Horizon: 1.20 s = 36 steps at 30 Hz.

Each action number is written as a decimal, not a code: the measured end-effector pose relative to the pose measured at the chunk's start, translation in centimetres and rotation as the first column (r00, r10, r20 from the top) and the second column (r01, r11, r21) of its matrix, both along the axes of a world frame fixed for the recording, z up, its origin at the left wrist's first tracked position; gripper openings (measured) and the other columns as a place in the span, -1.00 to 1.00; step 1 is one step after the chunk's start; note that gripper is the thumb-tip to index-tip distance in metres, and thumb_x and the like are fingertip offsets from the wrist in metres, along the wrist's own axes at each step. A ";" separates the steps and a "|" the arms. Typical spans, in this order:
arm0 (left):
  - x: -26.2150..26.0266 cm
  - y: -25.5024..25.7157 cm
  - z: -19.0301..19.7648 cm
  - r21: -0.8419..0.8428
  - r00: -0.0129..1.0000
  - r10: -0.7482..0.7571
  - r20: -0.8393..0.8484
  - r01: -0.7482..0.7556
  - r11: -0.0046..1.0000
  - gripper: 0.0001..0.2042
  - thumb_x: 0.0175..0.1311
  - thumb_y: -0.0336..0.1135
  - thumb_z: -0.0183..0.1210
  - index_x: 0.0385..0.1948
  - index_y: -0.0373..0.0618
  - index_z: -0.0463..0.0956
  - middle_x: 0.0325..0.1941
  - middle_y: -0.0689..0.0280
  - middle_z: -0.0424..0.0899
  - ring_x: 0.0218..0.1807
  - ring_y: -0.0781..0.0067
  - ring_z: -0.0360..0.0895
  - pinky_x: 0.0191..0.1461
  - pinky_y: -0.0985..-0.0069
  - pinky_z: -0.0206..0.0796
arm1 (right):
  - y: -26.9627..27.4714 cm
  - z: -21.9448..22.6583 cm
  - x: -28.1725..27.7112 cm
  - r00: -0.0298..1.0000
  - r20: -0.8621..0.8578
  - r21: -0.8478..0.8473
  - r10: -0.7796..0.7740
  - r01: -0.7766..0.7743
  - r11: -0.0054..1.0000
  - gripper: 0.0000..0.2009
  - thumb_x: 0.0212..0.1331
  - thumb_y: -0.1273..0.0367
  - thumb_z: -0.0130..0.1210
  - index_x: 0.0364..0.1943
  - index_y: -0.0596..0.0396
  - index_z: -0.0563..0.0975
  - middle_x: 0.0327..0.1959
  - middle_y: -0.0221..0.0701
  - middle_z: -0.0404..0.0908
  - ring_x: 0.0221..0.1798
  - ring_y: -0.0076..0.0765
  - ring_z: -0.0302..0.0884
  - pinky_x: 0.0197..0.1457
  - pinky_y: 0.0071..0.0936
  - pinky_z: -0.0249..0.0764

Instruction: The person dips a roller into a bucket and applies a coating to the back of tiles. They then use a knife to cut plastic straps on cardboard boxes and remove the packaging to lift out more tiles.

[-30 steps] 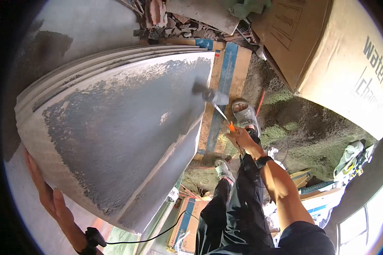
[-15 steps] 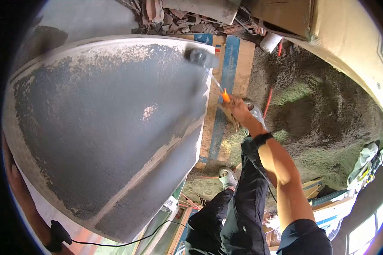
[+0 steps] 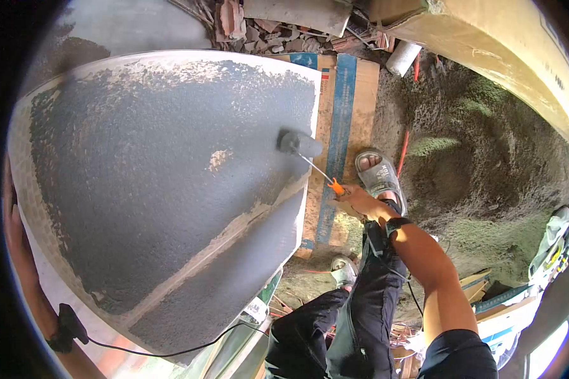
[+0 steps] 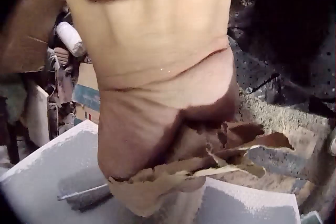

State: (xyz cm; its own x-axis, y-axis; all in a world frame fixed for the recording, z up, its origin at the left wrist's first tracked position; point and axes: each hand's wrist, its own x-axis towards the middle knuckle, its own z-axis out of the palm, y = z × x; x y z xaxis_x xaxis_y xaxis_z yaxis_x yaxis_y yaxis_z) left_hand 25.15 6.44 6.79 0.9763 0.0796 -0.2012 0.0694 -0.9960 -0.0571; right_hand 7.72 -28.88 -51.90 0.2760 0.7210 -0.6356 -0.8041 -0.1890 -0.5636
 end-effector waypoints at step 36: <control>-1.2 5.0 2.1 0.224 0.991 -0.056 -0.121 0.082 0.971 -0.22 0.21 0.37 -0.06 0.44 0.19 0.18 0.58 0.20 0.04 0.60 0.11 -0.09 0.58 -0.05 -0.23 | 3.3 5.6 9.4 0.073 0.510 -0.831 0.857 -0.215 0.513 -0.82 0.16 0.35 0.08 -0.28 0.12 0.65 -0.37 -0.19 0.73 -0.29 -0.09 0.74 -0.28 -0.17 0.62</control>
State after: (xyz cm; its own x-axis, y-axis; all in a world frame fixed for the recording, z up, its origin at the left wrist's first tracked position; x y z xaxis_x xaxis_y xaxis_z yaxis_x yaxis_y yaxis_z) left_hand 23.93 11.49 8.93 0.9531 0.0690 -0.2948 -0.0193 -0.9579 -0.2865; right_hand 17.14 -25.59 -46.32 0.4837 0.6381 -0.5991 0.5311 -0.7580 -0.3785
